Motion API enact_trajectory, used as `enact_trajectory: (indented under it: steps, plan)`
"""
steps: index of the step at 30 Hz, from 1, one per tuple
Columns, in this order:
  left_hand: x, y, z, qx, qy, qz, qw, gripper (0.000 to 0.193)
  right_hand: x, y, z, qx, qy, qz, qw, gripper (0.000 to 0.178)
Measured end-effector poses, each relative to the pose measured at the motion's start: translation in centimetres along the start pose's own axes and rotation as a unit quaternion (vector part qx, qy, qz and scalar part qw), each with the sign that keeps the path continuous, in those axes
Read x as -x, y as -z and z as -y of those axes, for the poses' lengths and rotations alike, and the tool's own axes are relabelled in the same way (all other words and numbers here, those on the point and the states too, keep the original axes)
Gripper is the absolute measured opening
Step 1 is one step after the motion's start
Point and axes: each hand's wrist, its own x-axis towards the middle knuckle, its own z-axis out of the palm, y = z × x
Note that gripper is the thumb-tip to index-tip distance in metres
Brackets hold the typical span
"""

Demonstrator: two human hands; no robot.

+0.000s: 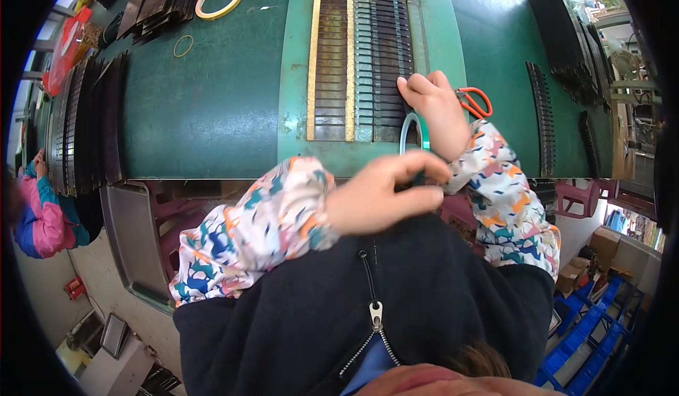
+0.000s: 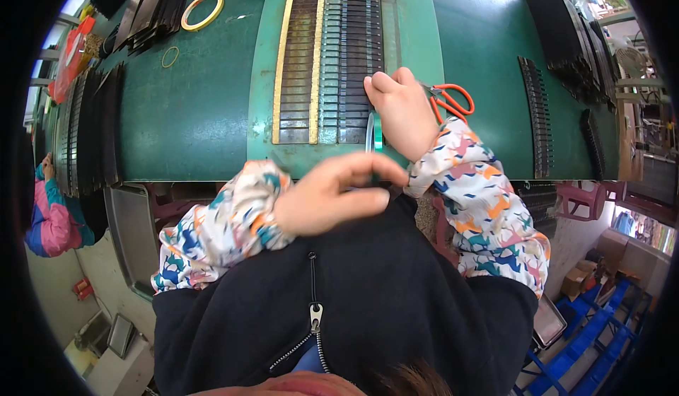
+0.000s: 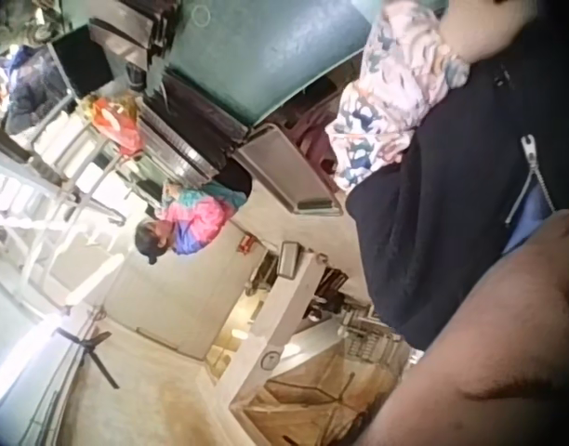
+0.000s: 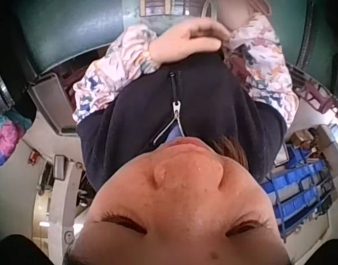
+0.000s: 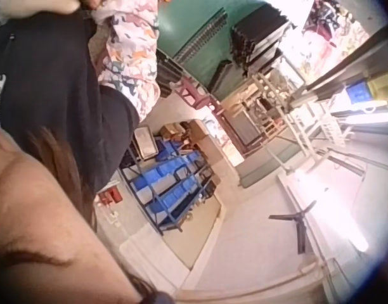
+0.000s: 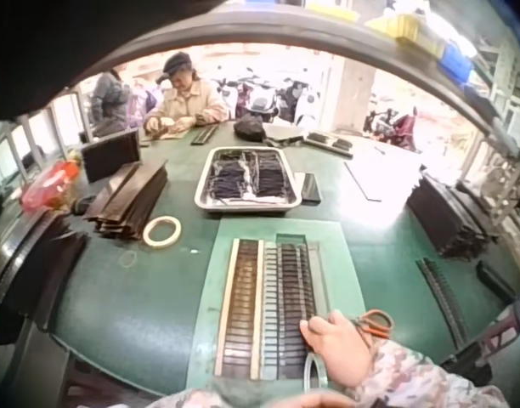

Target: Manually inserting small electronic components into a slotted rail on a production assembly line.

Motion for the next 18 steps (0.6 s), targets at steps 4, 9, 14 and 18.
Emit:
enact_trajectory:
  steps: [4,9,14,18]
  plan:
    - [1.1,-1.2,-0.7,0.034,0.056,0.078,0.995,0.033,1.2,-1.2,0.4,0.023,0.009,-0.062,0.998,0.019]
    - [1.4,-1.0,-1.0,-0.015,0.059,0.110,0.992,0.034,1.4,-0.5,0.9,-0.005,0.002,-0.045,0.999,0.020]
    - [1.4,-1.1,-1.0,0.022,0.065,0.095,0.993,0.035,2.8,-1.3,1.9,-0.009,-0.017,-0.065,0.998,0.021]
    - [1.5,-1.2,-1.2,0.072,0.101,0.075,0.989,0.035,3.1,0.2,2.3,-0.020,-0.024,-0.046,0.998,0.022]
